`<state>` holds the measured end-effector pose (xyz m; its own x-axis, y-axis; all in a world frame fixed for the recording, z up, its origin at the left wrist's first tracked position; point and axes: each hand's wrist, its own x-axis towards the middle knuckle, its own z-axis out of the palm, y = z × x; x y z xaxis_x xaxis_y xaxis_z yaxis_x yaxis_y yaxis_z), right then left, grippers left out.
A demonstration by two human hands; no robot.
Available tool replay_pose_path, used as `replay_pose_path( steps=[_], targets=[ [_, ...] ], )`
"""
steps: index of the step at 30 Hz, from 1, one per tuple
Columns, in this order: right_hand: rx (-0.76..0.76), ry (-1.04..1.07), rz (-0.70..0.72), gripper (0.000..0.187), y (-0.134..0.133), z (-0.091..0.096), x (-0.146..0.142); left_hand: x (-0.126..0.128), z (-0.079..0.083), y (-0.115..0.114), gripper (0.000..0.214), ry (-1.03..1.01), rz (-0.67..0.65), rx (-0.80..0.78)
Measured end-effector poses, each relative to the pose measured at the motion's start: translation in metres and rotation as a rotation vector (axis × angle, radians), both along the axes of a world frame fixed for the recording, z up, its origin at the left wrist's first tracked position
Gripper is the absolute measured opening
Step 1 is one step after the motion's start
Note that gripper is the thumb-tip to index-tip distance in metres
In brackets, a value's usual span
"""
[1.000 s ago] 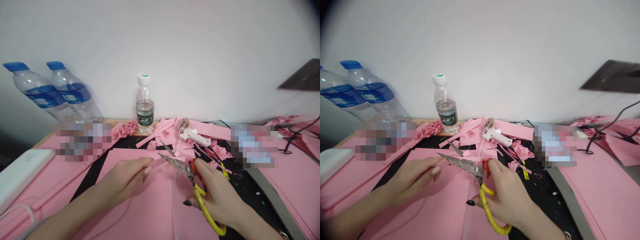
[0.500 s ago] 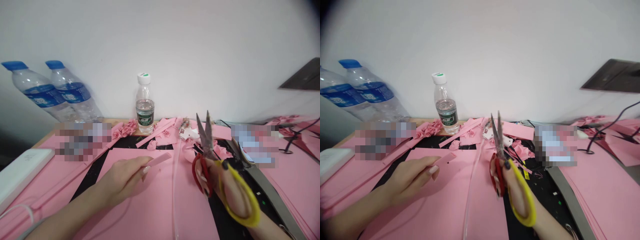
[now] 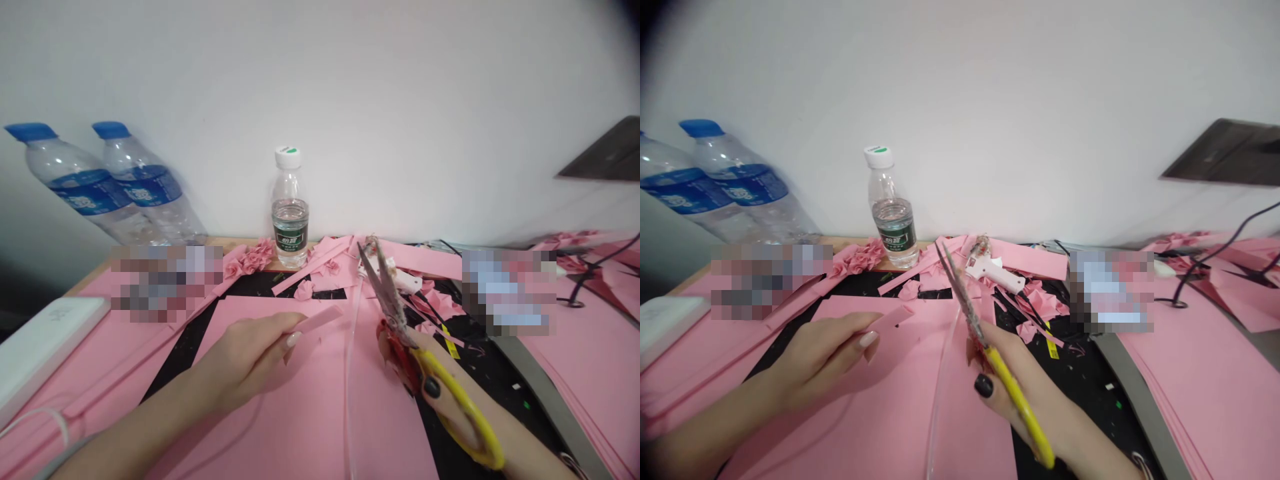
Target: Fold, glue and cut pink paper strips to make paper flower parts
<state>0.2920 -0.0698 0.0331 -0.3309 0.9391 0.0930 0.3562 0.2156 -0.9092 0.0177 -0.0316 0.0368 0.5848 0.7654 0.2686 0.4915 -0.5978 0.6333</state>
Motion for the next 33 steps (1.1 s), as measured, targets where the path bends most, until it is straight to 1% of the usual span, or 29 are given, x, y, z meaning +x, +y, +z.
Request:
replay_pose_path(
  steps=[3,5,8,10,14,18,21,25,33],
  targets=[
    [0.175,-0.176,0.027,0.047,0.0042,-0.0005,0.0015,-0.0007,-0.0008,0.0001,0.028,0.005,0.002,0.001],
    [0.272,-0.287,-0.01,0.046,0.007,-0.0008,0.0018,-0.0013,-0.002,0.0003,0.028,0.003,0.005,0.003],
    [0.382,-0.44,-0.045,0.043,0.0083,-0.001,0.0009,-0.0023,-0.0043,0.0009,0.024,-0.007,-0.022,0.03],
    [0.419,-0.521,-0.049,0.044,0.0074,-0.0012,0.0002,-0.0026,-0.0055,0.001,0.022,-0.008,-0.031,0.042],
    [0.465,-0.585,-0.062,0.047,0.0058,-0.0021,-0.002,-0.0032,-0.0069,0.0007,0.02,0.001,-0.024,0.042],
    [0.506,-0.593,-0.07,0.04,0.0061,-0.0034,-0.005,-0.0051,-0.0086,0.0018,0.02,0.024,-0.06,0.06],
    [0.508,-0.593,-0.071,0.039,0.0063,-0.0041,-0.0063,-0.0066,-0.0095,0.0025,0.018,0.019,-0.082,0.081],
    [0.498,-0.594,-0.074,0.037,0.0059,-0.005,-0.0058,-0.0067,-0.0094,0.0026,0.019,0.023,-0.076,0.097],
    [0.458,-0.586,-0.072,0.038,0.0059,-0.0045,-0.006,-0.0055,-0.0089,0.0028,0.018,0.027,-0.07,0.073]
  ],
)
